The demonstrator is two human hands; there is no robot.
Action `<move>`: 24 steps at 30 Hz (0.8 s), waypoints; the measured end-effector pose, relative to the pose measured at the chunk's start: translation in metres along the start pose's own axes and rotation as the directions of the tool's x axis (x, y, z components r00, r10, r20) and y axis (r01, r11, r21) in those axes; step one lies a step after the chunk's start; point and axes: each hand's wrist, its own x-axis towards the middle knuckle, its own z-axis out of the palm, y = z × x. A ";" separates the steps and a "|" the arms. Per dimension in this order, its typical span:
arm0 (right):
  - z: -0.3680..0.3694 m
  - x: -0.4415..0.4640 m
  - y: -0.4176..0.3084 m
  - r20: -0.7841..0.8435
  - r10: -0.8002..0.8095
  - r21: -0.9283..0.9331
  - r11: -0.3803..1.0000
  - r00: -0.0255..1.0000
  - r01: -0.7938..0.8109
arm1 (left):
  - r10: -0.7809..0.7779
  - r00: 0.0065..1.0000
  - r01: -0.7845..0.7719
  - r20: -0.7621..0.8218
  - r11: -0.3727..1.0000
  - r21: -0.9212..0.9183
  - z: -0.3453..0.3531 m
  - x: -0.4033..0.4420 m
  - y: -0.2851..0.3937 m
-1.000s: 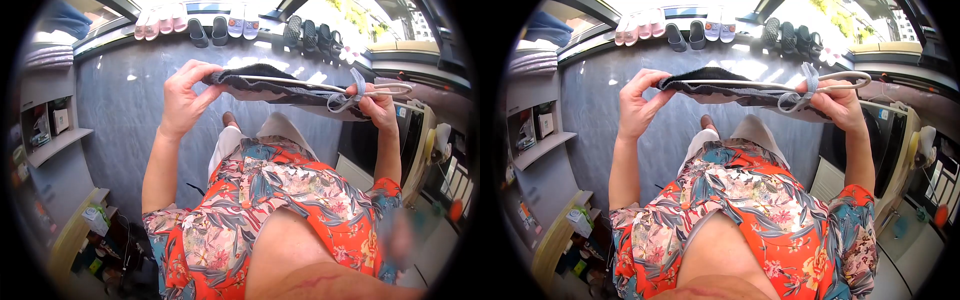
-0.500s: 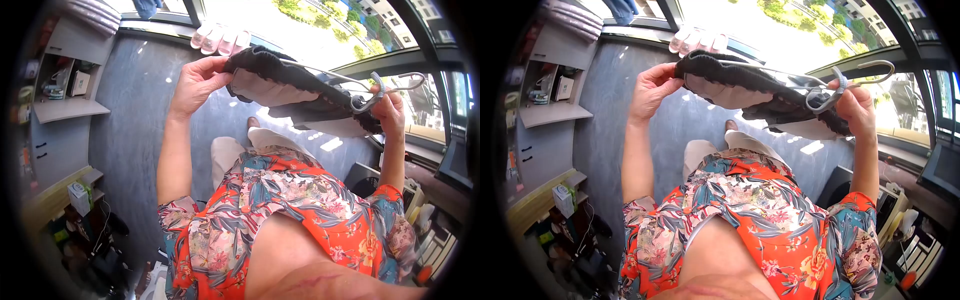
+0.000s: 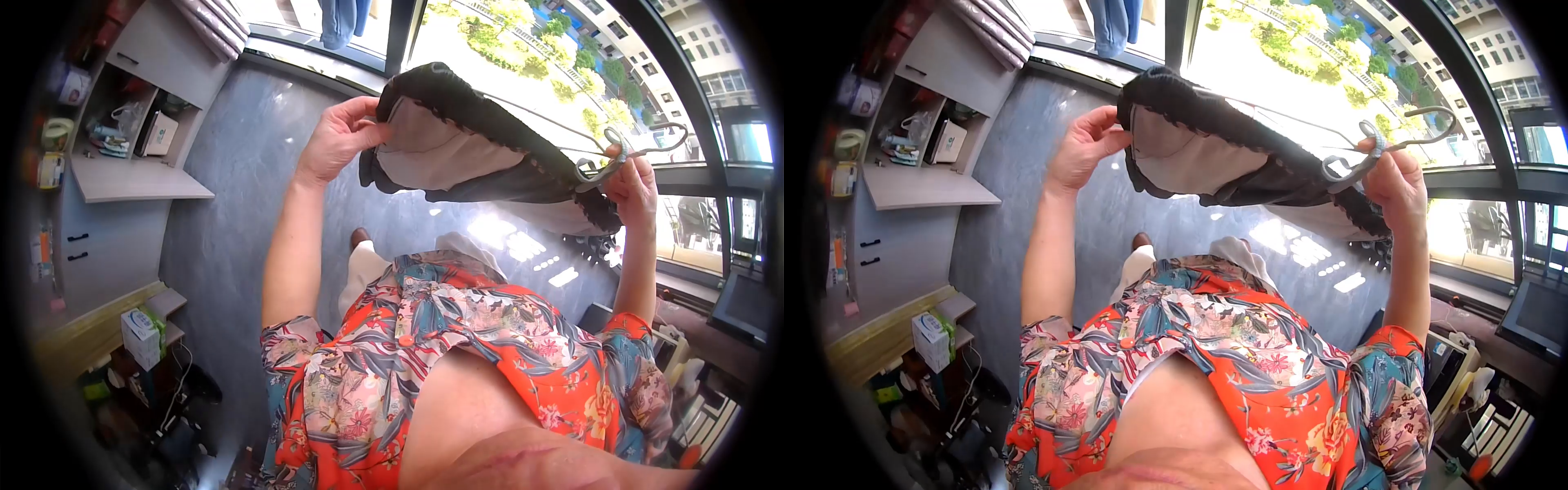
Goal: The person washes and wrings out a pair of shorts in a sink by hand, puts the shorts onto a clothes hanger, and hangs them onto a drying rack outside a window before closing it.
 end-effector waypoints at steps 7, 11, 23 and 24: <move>-0.010 -0.022 -0.037 -0.347 -0.055 0.013 0.998 0.936 0.064 | -0.310 0.950 0.260 -0.040 0.712 0.653 -0.062 0.030 -0.071; -0.016 -0.038 -0.046 -0.438 -0.074 -0.002 0.997 0.896 0.082 | -0.389 0.918 0.349 -0.081 0.690 0.635 -0.094 0.027 -0.092; -0.009 -0.121 0.028 -0.593 -0.071 0.007 0.996 0.802 0.094 | -0.302 0.952 0.207 -0.054 0.504 0.838 -0.137 0.053 -0.107; -0.004 -0.130 0.038 -0.612 -0.083 0.005 0.994 0.786 0.109 | -0.315 0.949 0.174 -0.018 0.477 0.861 -0.126 0.061 -0.102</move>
